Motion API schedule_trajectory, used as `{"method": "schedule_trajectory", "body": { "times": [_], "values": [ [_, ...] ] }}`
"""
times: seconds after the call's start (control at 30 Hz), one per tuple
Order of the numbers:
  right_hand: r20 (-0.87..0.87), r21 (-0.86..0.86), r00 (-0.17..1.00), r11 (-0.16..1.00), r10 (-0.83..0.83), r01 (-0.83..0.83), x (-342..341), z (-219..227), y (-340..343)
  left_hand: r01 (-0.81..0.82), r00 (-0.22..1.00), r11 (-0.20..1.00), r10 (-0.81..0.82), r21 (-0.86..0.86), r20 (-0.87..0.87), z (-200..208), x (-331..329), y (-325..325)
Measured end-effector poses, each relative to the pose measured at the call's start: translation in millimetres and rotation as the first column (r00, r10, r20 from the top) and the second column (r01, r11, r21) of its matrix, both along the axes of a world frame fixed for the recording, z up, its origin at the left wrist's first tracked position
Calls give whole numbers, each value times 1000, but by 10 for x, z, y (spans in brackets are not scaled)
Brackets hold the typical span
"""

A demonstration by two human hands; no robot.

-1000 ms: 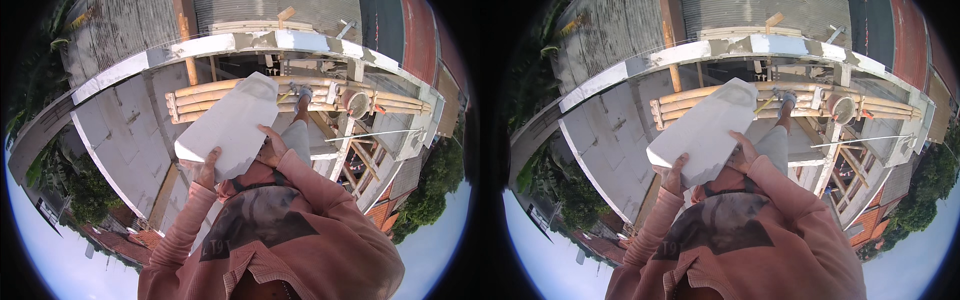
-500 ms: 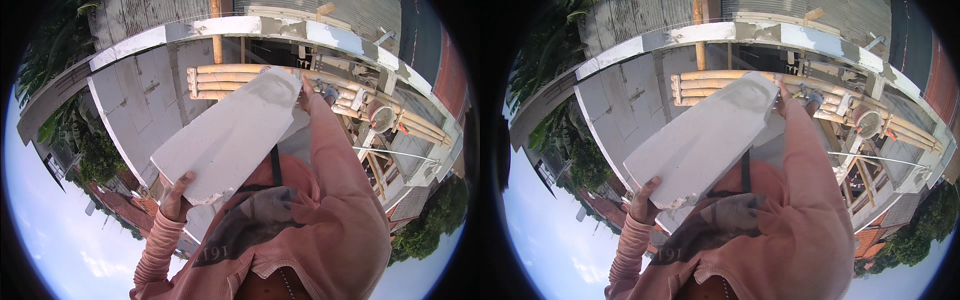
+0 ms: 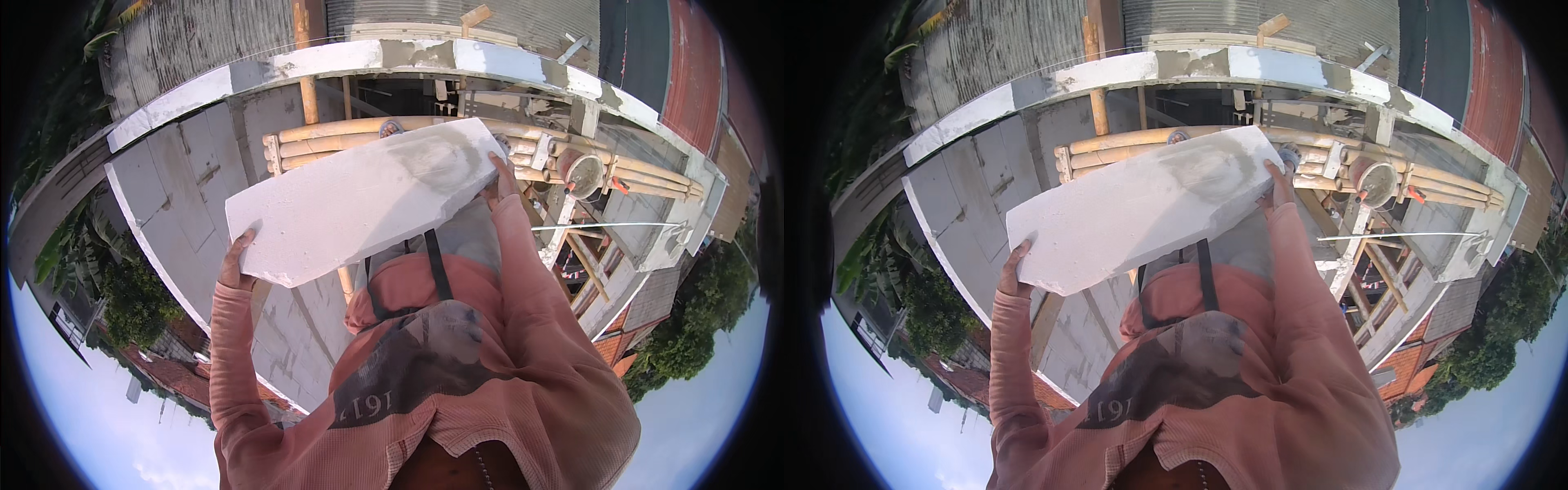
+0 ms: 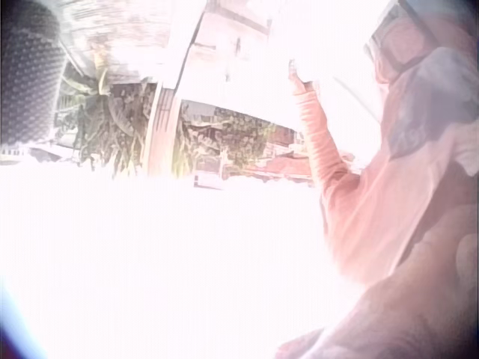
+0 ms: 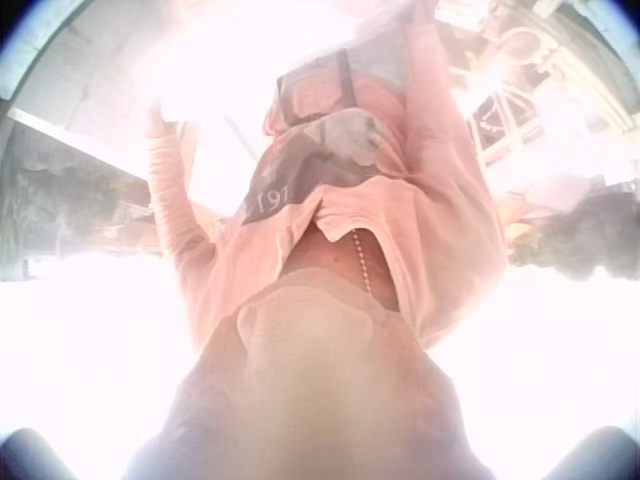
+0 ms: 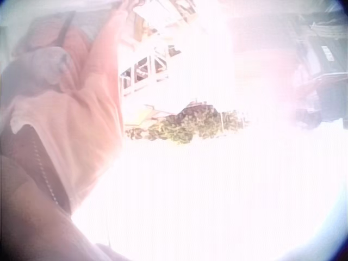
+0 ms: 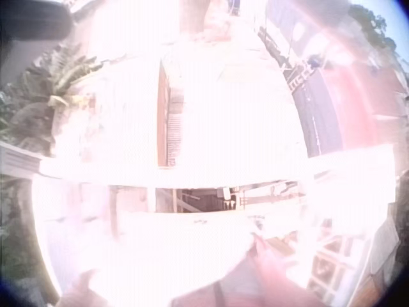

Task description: The person holds a lightweight concrete brick on a bamboo scaffold, marks it with a pencil, and saws through it by hand using a hand saw.

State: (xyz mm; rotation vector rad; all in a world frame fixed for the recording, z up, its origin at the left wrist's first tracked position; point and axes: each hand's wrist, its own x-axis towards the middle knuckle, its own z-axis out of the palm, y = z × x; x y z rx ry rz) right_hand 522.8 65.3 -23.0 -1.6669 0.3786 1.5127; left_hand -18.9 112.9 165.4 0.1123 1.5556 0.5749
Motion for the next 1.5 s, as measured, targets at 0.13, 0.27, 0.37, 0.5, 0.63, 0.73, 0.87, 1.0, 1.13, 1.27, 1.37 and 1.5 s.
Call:
{"method": "schedule_trajectory", "body": {
  "times": [0.13,0.27,0.37,0.5,0.63,0.73,0.87,1.0,1.13,1.27,1.37,1.5],
  "values": [
    [179,-48,981,997,72,-64,-30,199,205,-37,997,999,38,-12,61,-475,-261,311],
    [221,-45,973,997,68,-59,-311,267,543,-94,991,996,93,3,99,-794,-781,405],
    [184,53,977,992,104,-116,-405,214,714,-106,990,994,104,11,91,-870,-956,490],
    [258,87,965,993,55,-80,-513,169,854,-118,990,992,113,51,80,-797,-989,612],
    [201,135,979,988,47,-75,-508,196,922,-135,980,990,129,29,152,-763,-1044,752],
    [282,85,957,991,72,-100,-680,435,991,-131,986,991,127,32,107,-725,-1078,744],
    [252,125,967,989,41,-74,-641,481,992,-131,987,991,130,6,97,-725,-1050,760],
    [253,71,967,997,16,-35,-596,499,969,-105,990,993,99,60,96,-686,-979,750],
    [203,87,979,996,17,-35,-566,491,912,-132,989,990,127,52,81,-618,-900,659],
    [233,20,970,997,73,-79,-485,529,878,-147,985,989,144,34,91,-539,-846,579],
    [200,-4,976,996,90,-91,-362,500,813,-144,986,989,140,39,96,-522,-727,607],
    [154,45,987,997,50,-58,-246,552,769,-127,990,991,124,48,71,-526,-585,598]
  ]
}}
